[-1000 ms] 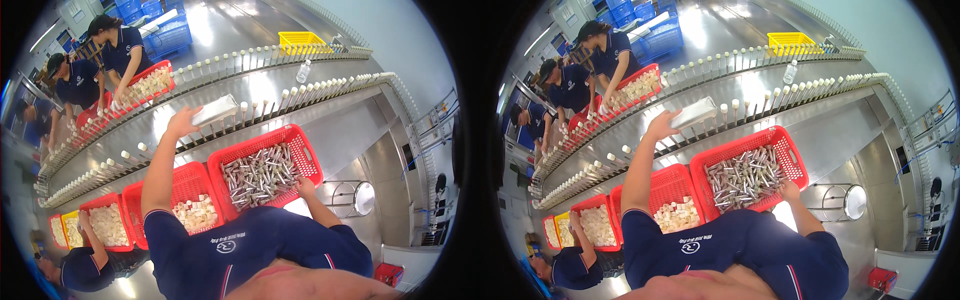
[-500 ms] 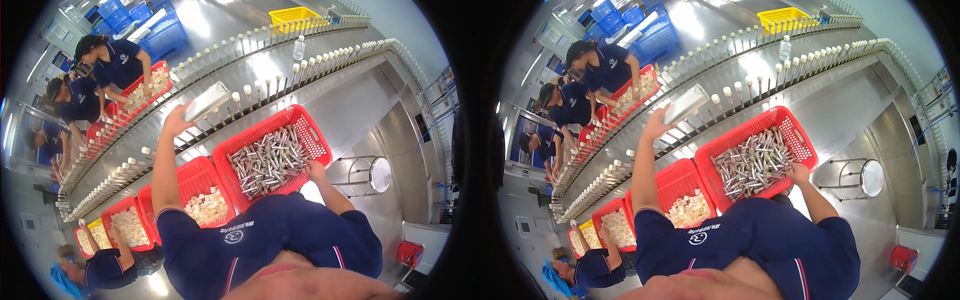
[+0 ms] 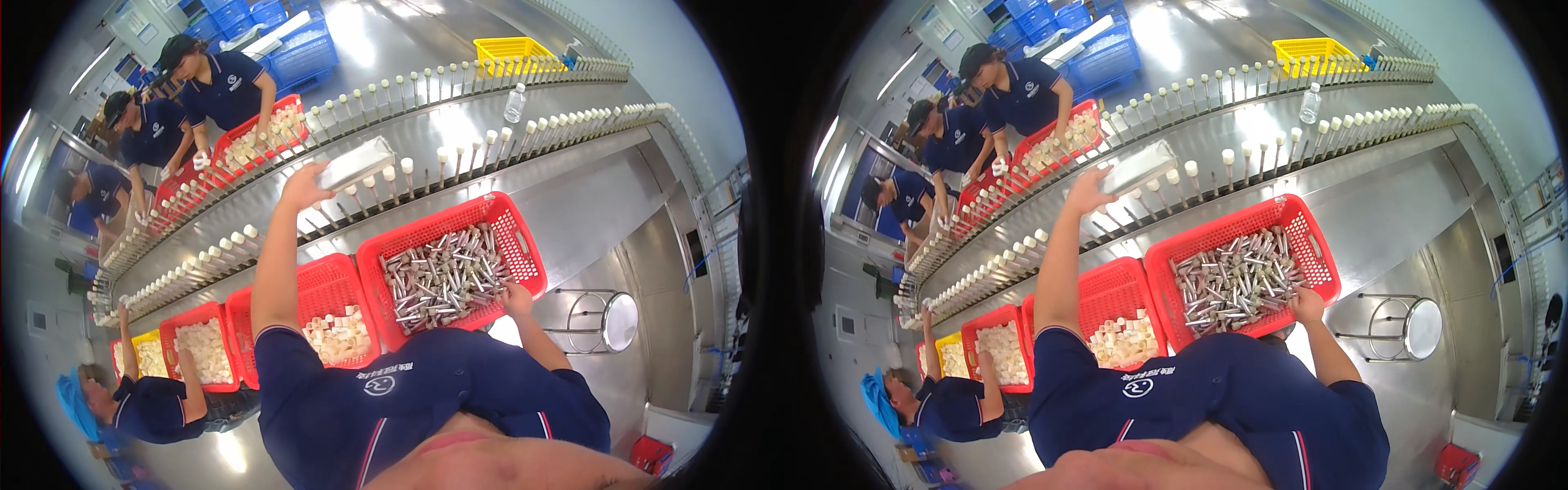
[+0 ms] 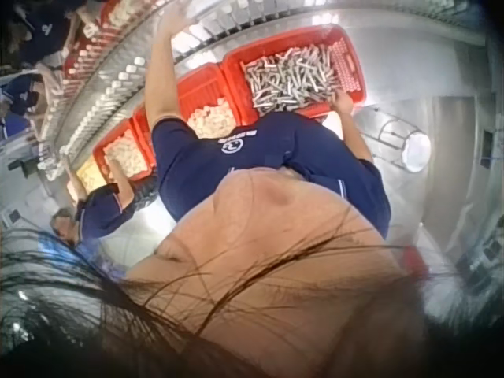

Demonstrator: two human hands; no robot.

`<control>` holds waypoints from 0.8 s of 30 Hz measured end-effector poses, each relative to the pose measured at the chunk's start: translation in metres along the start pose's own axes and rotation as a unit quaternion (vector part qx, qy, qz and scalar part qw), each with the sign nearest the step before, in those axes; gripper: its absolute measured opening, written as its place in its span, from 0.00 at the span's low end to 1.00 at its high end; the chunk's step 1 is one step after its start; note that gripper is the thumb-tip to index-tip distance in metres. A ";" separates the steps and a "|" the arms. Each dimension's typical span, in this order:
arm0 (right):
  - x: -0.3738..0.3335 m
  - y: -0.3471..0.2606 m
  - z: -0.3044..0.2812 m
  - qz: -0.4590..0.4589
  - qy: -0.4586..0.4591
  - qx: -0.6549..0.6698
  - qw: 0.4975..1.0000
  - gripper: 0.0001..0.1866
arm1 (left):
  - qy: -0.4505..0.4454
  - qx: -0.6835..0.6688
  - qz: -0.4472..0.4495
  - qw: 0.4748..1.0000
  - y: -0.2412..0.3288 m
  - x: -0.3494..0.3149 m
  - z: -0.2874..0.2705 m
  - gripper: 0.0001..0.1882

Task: The person picks up silver rod-like components from a red plastic crate and places them individually onto the pegs of an automated conveyor assembly line. The person handles the items one at a time by hand, ensuring each component is properly seated on a vertical white peg as the line moves.

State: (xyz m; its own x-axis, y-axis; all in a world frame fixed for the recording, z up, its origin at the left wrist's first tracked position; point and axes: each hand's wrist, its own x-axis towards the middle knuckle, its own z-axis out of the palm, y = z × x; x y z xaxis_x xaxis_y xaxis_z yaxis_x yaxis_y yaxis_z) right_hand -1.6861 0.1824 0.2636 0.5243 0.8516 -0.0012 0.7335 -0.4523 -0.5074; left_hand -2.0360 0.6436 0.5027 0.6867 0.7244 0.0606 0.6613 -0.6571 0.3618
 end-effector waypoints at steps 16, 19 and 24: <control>-0.016 -0.017 0.001 -0.006 0.001 -0.008 1.000 0.14 | 0.030 0.026 0.041 0.998 -0.020 -0.024 0.014 0.43; -0.019 -0.011 0.010 0.028 -0.009 -0.008 1.000 0.14 | 0.013 -0.004 0.035 0.999 -0.002 -0.019 -0.022 0.43; -0.012 -0.010 0.021 -0.004 0.018 -0.010 1.000 0.13 | 0.050 -0.013 0.012 0.999 -0.013 -0.031 -0.032 0.43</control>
State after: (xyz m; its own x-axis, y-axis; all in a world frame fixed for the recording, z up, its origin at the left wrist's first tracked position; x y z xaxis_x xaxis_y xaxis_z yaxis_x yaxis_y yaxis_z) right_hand -1.7091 0.1824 0.2508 0.5332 0.8453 0.0334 0.7461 -0.4513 -0.4895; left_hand -2.0756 0.6366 0.5259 0.6677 0.7266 0.1620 0.6359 -0.6699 0.3831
